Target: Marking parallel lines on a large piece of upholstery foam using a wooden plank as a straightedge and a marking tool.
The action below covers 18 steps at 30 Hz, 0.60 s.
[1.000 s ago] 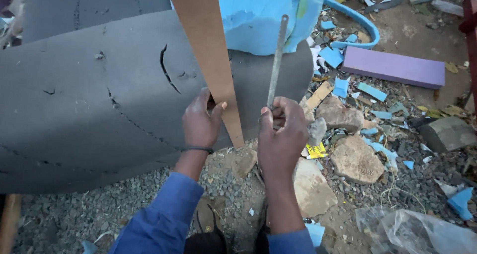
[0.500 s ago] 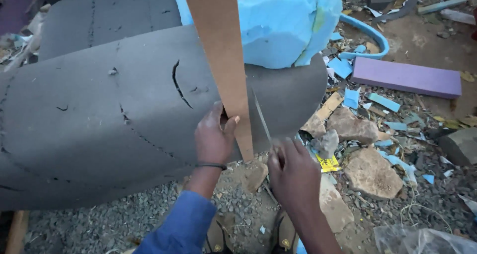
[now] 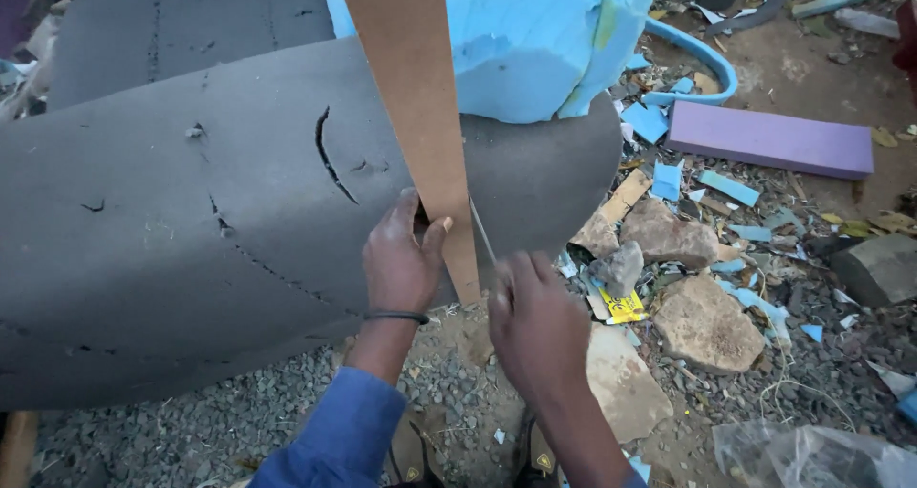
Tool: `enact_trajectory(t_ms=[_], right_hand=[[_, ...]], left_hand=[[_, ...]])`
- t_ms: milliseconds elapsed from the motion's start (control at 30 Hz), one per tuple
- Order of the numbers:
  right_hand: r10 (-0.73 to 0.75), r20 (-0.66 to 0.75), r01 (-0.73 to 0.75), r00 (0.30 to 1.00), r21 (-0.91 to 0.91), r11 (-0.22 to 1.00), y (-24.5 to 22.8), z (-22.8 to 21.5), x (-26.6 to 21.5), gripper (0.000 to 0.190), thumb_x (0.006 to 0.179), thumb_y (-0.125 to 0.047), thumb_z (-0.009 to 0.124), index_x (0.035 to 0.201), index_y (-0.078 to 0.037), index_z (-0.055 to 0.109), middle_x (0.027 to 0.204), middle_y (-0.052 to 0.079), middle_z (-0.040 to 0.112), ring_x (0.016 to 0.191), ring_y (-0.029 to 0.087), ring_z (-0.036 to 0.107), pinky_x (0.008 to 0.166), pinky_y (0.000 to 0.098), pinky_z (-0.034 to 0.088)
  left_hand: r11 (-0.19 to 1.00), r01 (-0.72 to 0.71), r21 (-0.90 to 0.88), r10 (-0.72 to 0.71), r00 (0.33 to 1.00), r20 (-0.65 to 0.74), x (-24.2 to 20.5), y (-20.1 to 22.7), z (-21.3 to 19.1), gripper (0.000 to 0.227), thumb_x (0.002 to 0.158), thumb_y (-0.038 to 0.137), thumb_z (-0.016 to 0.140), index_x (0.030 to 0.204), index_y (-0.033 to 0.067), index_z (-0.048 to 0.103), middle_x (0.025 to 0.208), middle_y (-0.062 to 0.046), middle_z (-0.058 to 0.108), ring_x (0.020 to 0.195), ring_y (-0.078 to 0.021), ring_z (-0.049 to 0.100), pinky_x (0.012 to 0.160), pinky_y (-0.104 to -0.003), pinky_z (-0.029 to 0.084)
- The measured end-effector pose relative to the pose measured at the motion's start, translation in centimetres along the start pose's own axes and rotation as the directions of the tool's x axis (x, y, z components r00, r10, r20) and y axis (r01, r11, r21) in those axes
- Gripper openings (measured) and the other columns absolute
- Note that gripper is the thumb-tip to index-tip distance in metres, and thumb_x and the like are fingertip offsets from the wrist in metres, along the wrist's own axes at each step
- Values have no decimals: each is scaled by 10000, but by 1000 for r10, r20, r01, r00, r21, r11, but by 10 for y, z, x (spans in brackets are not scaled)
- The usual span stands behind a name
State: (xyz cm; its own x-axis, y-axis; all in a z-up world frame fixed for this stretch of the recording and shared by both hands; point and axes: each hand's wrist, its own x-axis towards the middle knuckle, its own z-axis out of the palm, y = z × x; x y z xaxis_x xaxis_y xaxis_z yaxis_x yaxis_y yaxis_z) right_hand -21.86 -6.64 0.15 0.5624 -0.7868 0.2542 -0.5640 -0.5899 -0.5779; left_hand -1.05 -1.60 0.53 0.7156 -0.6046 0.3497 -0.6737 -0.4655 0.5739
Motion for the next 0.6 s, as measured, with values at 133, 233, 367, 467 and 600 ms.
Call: enact_trajectory(t_ms=[133,233,367,467,600], right_hand=[[125,177,-126,976,-4,992,18,-5,-33,413,1089,-272,718,1480,-155,781,1398,115,850,906,418,841,765,642,647],[111,140,-112,984,5,994,13,-17,-26,415,1052,-310,739,1442,-179,792,1414,95,828,1029,493,824,783,710,626],[3,-28,0,1000,110,994,-13,-25,11,57,1105,-194,711,1147,-166,684,1115,88,757,787,385,708,648,601,541],[-41,-5,41,999,94,995,0,4,16,68,1141,-199,686,1194,-157,672,1152,104,729,807,425,730,633,618,555],[96,150,-88,984,-59,994,45,59,-31,190,1195,-393,644,1256,-218,689,1319,77,777,830,532,809,748,728,576]], left_hand=[[988,-103,-111,107,994,37,2,-2,-9,606,1188,667,633,1473,148,760,1252,-142,862,1059,-482,814,716,-683,587],[985,-129,-111,132,991,25,3,-1,-7,743,1171,790,494,1445,149,751,1187,-152,866,996,-494,821,651,-687,579],[996,-77,-37,79,996,49,2,-5,-9,439,1143,354,844,1515,141,753,1204,-176,871,1057,-542,790,724,-691,565],[995,-81,-52,84,994,64,2,-4,-14,482,1159,458,789,1528,151,746,1256,-168,874,1092,-524,807,761,-705,595],[997,-55,-54,60,994,87,3,0,-19,454,1146,437,805,1504,160,776,1217,-135,894,1032,-463,841,747,-649,614]])
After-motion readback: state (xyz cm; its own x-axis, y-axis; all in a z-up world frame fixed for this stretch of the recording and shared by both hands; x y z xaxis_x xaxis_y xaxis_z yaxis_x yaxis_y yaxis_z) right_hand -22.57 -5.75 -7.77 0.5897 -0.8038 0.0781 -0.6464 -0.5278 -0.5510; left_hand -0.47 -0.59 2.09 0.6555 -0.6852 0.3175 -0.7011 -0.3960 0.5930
